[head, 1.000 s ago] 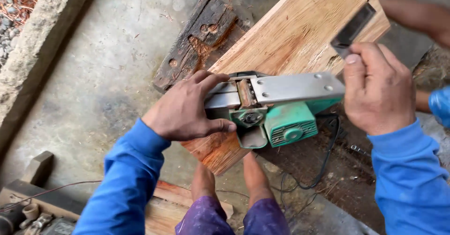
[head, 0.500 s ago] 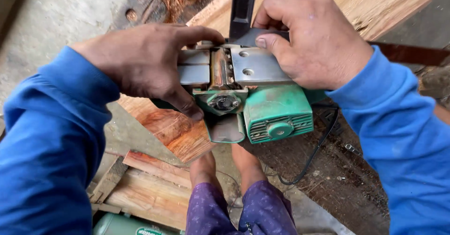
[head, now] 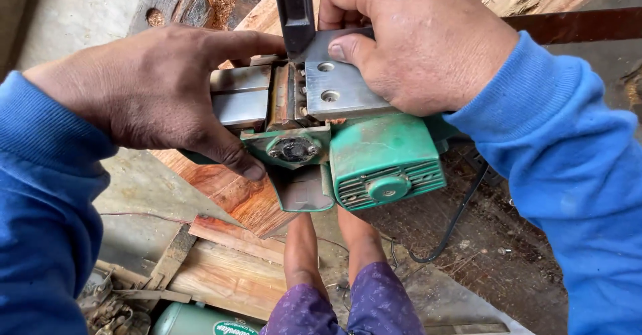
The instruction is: Adjusting the blades and internal components of a power planer using a wrench and measuring tools.
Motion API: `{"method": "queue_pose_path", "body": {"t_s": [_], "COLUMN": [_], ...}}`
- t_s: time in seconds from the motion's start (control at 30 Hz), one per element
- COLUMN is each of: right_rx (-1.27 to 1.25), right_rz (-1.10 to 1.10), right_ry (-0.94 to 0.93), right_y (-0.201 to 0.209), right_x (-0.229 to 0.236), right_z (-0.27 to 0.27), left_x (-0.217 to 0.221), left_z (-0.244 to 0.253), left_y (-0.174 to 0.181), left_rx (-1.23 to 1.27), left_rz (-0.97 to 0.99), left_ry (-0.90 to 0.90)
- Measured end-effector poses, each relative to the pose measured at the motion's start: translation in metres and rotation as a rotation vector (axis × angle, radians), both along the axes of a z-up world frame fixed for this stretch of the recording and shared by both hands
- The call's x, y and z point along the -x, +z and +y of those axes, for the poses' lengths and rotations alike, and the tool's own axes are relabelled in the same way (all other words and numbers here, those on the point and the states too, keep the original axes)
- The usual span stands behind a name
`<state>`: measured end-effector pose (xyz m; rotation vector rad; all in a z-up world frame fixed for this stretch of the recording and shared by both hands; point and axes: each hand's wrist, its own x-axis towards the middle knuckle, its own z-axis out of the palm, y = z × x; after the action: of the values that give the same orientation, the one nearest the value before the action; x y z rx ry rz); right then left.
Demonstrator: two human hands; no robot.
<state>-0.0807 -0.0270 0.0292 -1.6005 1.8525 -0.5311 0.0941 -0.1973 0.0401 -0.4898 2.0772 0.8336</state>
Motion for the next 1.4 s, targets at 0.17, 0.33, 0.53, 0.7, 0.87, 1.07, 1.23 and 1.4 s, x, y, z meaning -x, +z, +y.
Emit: {"method": "queue_pose_path", "body": {"t_s": [0.17, 0.33, 0.53, 0.7, 0.87, 1.07, 1.23, 1.4], "right_rx": [-0.041, -0.023, -0.015, -0.030, -0.028, 0.038, 0.061, 0.066], "right_rz": [0.004, 0.034, 0.038, 0.042, 0.037, 0.037, 0.050, 0.044], "right_ry": [-0.046, -0.030, -0.036, -0.046, -0.045, -0.020, -0.020, -0.058], "right_y": [-0.002, -0.004, -0.004, -0.005, -0.004, -0.006, 0.027, 0.052], "right_x": [-0.001, -0.002, -0.003, -0.004, -0.004, -0.003, 0.000, -0.012], "right_z": [-0.002, -0.003, -0.004, -0.005, -0.005, -0.002, 0.017, 0.032], "left_x": [0.003, 0.001, -0.002, 0.002, -0.003, -0.003, 0.004, -0.006], "left_z": [-0.001, -0.003, -0.006, -0.003, -0.006, -0.006, -0.003, -0.009], "left_y": [0.001, -0.005, -0.009, -0.001, -0.010, -0.010, 0.002, -0.012], "left_rx": [-0.036, -0.079, -0.106, -0.114, -0.145, -0.138, -0.106, -0.186], "left_rz": [0.025, 0.111, 0.146, 0.098, 0.157, 0.144, 0.051, 0.325], "left_ry": [-0.024, 0.000, 0.012, 0.041, 0.042, 0.045, 0.047, 0.008]}}
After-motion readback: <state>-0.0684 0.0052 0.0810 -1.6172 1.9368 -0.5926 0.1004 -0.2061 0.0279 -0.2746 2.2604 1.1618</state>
